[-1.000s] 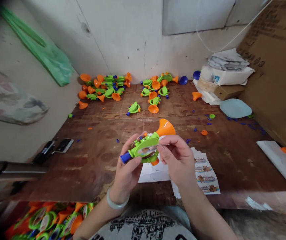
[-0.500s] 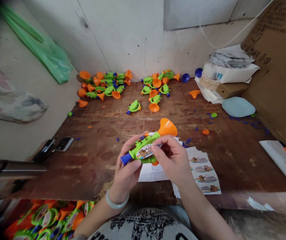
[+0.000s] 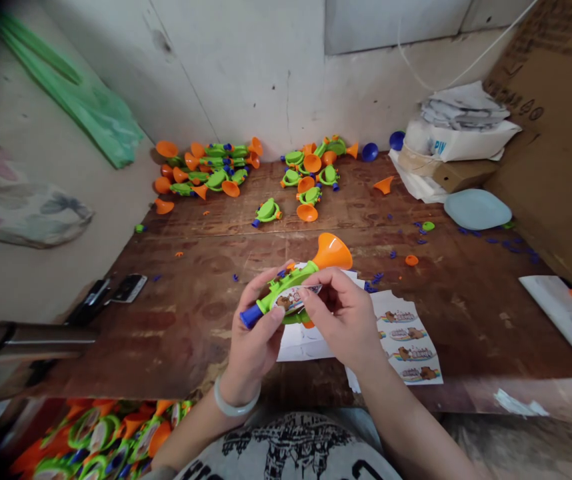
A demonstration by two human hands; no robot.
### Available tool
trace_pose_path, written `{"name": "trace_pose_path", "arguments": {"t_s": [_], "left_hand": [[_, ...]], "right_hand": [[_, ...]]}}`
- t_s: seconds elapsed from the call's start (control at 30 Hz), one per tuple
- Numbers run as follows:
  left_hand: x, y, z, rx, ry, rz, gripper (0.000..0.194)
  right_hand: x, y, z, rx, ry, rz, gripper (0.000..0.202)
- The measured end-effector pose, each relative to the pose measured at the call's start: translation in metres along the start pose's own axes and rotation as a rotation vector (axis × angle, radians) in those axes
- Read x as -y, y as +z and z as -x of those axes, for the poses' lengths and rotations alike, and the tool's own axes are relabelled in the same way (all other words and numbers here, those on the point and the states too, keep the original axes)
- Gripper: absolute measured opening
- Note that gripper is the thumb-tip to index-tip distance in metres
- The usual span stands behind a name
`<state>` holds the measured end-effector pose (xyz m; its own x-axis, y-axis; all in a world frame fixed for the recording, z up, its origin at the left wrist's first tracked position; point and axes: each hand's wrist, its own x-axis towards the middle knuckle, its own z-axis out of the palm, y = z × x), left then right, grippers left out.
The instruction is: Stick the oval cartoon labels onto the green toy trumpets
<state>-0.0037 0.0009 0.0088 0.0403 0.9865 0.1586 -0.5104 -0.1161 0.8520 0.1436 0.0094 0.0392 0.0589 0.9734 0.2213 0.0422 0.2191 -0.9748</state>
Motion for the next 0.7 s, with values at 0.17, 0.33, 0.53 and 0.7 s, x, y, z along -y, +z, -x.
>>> {"name": "trace_pose_path", "arguments": {"t_s": [0.17, 0.33, 0.53, 0.7], "left_hand": [[0.0, 0.002, 0.003, -0.015, 0.059, -0.057, 0.042], [-0.001, 0.001, 0.005, -0.022, 0.115, -0.094, 0.042], [0.001, 0.001, 0.008, -0.024, 0.113, -0.128, 0.043], [-0.01, -0.02, 0.008, -0.054, 0.197, -0.299, 0.04]], "right_hand": [[0.005, 0.002, -0.001, -0.063, -0.166, 0.259, 0.005], [0.012, 0.004, -0.001, -0.099, -0.291, 0.421, 0.006], [0.002, 0.005, -0.002, -0.144, -0.379, 0.502, 0.012], [-0.029, -0.035, -0.015, -0.429, -0.369, 0.685, 0.085]]}}
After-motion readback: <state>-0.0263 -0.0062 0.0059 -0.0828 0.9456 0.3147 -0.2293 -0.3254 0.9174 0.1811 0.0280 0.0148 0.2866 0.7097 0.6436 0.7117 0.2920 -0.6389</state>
